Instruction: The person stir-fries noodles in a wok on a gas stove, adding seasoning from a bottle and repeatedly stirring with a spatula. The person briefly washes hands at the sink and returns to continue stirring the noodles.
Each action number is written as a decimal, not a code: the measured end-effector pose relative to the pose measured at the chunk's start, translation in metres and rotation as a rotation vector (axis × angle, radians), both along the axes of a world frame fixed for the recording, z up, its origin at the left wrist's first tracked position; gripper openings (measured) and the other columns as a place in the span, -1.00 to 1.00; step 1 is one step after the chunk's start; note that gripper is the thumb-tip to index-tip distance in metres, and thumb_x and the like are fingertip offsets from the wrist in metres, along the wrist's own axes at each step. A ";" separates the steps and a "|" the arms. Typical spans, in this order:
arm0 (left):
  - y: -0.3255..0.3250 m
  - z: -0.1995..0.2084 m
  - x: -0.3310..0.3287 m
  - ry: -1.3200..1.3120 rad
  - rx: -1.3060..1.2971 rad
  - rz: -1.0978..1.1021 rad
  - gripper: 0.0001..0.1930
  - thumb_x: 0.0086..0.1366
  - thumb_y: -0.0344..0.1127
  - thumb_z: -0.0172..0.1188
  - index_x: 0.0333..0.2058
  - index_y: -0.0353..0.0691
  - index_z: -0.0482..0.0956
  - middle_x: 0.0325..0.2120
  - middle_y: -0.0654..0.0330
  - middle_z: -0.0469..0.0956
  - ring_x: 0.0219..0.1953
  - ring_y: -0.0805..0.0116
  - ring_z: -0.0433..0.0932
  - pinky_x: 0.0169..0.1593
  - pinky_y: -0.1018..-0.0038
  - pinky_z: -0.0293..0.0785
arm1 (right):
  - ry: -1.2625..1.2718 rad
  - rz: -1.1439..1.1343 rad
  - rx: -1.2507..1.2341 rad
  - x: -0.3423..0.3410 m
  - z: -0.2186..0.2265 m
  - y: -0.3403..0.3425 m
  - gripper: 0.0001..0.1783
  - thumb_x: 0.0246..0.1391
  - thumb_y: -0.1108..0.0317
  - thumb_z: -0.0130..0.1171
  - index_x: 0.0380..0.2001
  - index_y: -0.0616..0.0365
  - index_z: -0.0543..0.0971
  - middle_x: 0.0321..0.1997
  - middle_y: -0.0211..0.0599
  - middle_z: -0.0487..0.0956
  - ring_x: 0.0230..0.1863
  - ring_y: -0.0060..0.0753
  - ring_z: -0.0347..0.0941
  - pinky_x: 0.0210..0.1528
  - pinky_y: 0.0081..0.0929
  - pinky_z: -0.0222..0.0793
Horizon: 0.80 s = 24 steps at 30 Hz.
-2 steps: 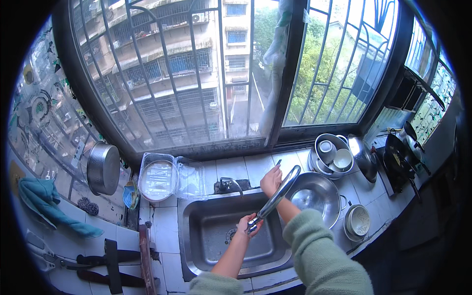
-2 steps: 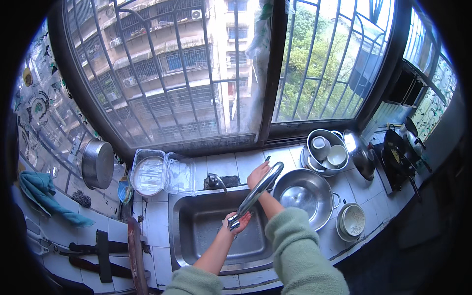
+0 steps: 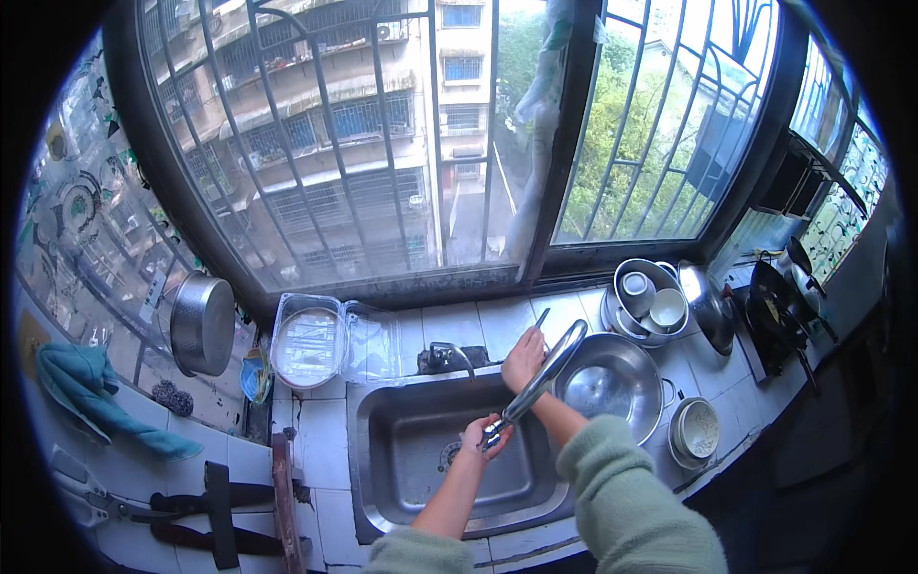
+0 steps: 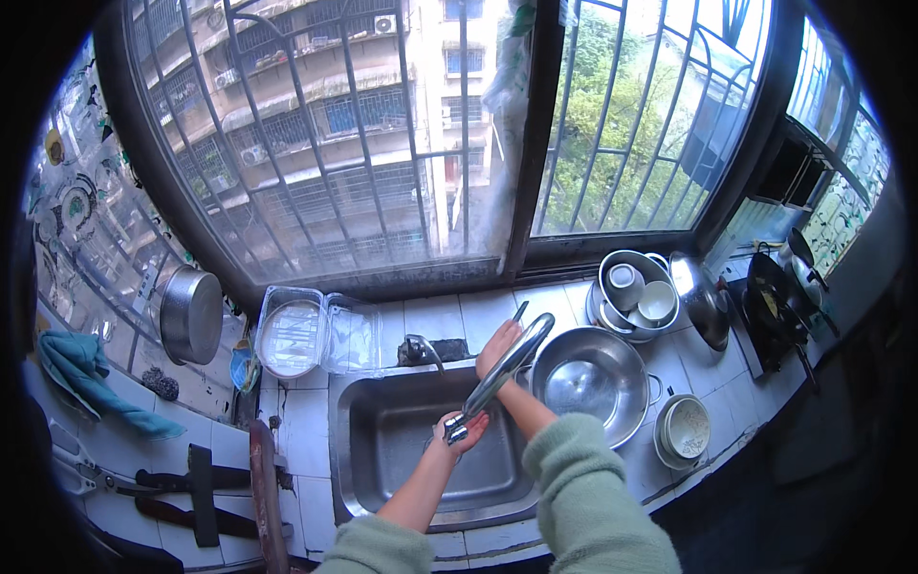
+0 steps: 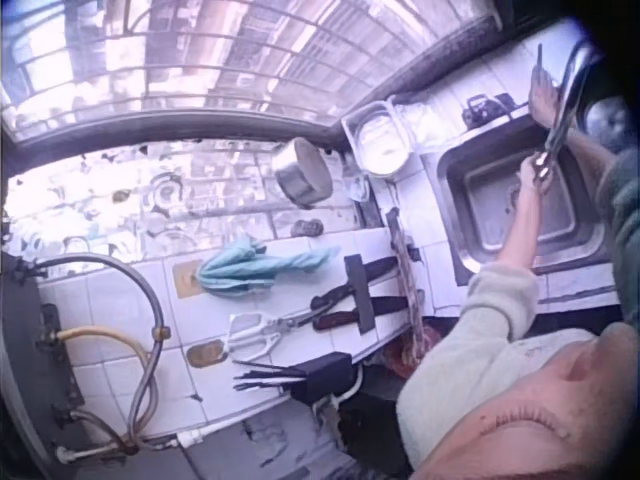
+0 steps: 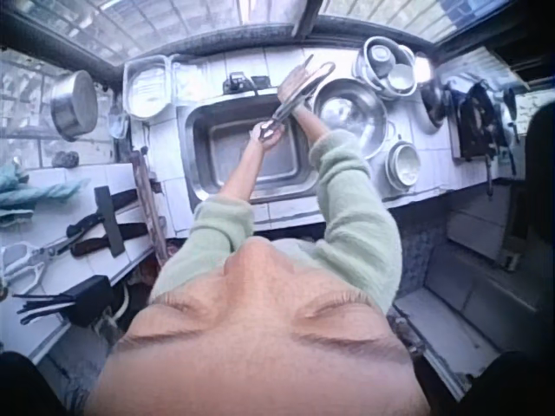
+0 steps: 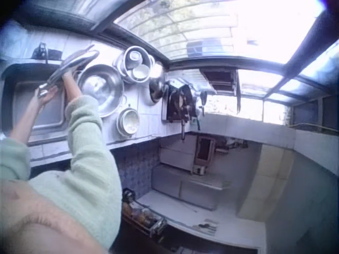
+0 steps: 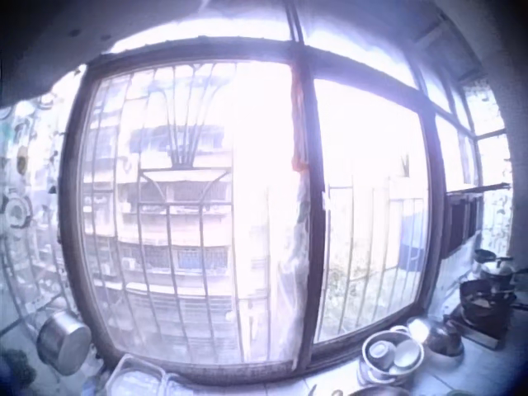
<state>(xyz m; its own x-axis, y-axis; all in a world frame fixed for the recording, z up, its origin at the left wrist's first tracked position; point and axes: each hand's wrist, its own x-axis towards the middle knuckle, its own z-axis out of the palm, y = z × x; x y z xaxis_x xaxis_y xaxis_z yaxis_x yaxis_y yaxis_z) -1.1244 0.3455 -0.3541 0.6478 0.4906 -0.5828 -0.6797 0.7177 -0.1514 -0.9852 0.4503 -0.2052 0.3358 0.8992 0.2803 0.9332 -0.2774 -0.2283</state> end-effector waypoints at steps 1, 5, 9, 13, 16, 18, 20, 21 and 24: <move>-0.003 -0.010 0.000 0.068 -0.063 0.043 -0.73 0.43 -0.12 -0.06 -0.21 -0.16 0.52 -0.34 0.00 0.61 -0.35 -0.05 0.64 -0.33 0.04 0.63 | -0.188 0.142 0.127 -0.020 -0.012 -0.045 -0.24 0.10 0.33 0.10 0.28 0.60 0.15 0.16 0.31 0.35 0.26 0.25 0.21 0.33 0.06 0.12; -0.025 -0.040 -0.024 0.256 0.064 0.102 -0.70 0.44 -0.04 -0.08 -0.19 -0.09 0.53 -0.27 0.12 0.62 -0.25 0.06 0.61 -0.06 -0.08 0.52 | 0.762 0.321 -0.410 -0.090 -0.060 -0.165 -0.40 0.22 0.11 -0.02 0.19 0.34 0.41 0.21 0.29 0.40 0.26 0.23 0.30 0.37 0.04 0.07; -0.042 -0.025 -0.030 0.308 0.092 0.156 -0.71 0.44 -0.04 -0.07 -0.17 -0.08 0.54 -0.25 0.14 0.62 -0.24 0.10 0.60 -0.06 -0.03 0.51 | 1.083 0.209 -0.369 -0.102 -0.116 -0.156 -0.52 0.25 0.04 0.00 0.00 0.23 0.54 0.04 0.00 0.58 0.13 0.02 0.48 0.20 -0.12 0.32; -0.039 0.011 -0.032 0.229 0.100 0.202 -0.71 0.45 -0.05 -0.06 -0.16 -0.07 0.54 -0.24 0.17 0.61 -0.22 0.13 0.60 -0.05 0.02 0.51 | 0.687 0.137 -0.386 -0.110 -0.124 -0.139 -0.46 0.29 -0.04 -0.12 0.05 0.16 0.54 0.19 -0.11 0.53 0.27 -0.11 0.41 0.22 -0.21 0.34; -0.035 0.030 -0.042 0.211 0.117 0.166 -0.72 0.45 -0.06 -0.05 -0.15 -0.06 0.55 -0.23 0.18 0.61 -0.21 0.16 0.59 -0.05 0.06 0.51 | 0.528 0.000 -0.432 -0.137 -0.101 -0.165 -0.43 0.31 -0.05 -0.18 0.06 0.16 0.54 0.24 -0.10 0.51 0.32 -0.14 0.37 0.24 -0.22 0.31; -0.037 0.038 -0.040 0.187 0.119 0.172 -0.73 0.45 -0.06 -0.04 -0.14 -0.05 0.55 -0.22 0.19 0.61 -0.20 0.17 0.59 -0.04 0.08 0.51 | 0.562 0.037 -0.438 -0.130 -0.083 -0.158 -0.45 0.30 -0.01 -0.17 0.06 0.18 0.53 0.23 -0.08 0.51 0.33 -0.12 0.36 0.26 -0.19 0.27; -0.043 0.042 -0.028 0.145 0.127 0.237 -0.73 0.45 -0.06 -0.04 -0.13 -0.04 0.56 -0.21 0.20 0.61 -0.20 0.19 0.59 -0.04 0.11 0.51 | 0.600 0.108 -0.525 -0.108 -0.072 -0.137 -0.46 0.29 0.02 -0.16 0.06 0.20 0.53 0.22 -0.06 0.51 0.33 -0.10 0.34 0.28 -0.17 0.23; -0.046 0.043 -0.024 0.138 0.135 0.267 -0.73 0.45 -0.06 -0.04 -0.13 -0.04 0.56 -0.20 0.21 0.61 -0.19 0.20 0.59 -0.04 0.12 0.51 | 0.616 0.139 -0.569 -0.105 -0.068 -0.134 -0.46 0.28 0.03 -0.16 0.06 0.21 0.53 0.22 -0.05 0.50 0.33 -0.09 0.33 0.29 -0.16 0.21; -0.047 0.049 -0.029 0.161 0.144 0.275 -0.74 0.45 -0.07 -0.03 -0.12 -0.03 0.57 -0.19 0.23 0.61 -0.18 0.22 0.58 -0.03 0.16 0.51 | 0.590 0.150 -0.557 -0.103 -0.067 -0.133 -0.48 0.27 0.08 -0.15 0.07 0.24 0.52 0.21 -0.01 0.50 0.34 -0.06 0.31 0.32 -0.12 0.15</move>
<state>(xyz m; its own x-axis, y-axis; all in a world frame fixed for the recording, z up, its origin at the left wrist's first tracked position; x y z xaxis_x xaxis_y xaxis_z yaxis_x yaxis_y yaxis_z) -1.1538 0.2988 -0.3054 0.3858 0.7187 -0.5785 -0.8574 0.5108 0.0629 -1.0887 0.3178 -0.2725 0.1533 0.9016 -0.4046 0.7394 -0.3763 -0.5583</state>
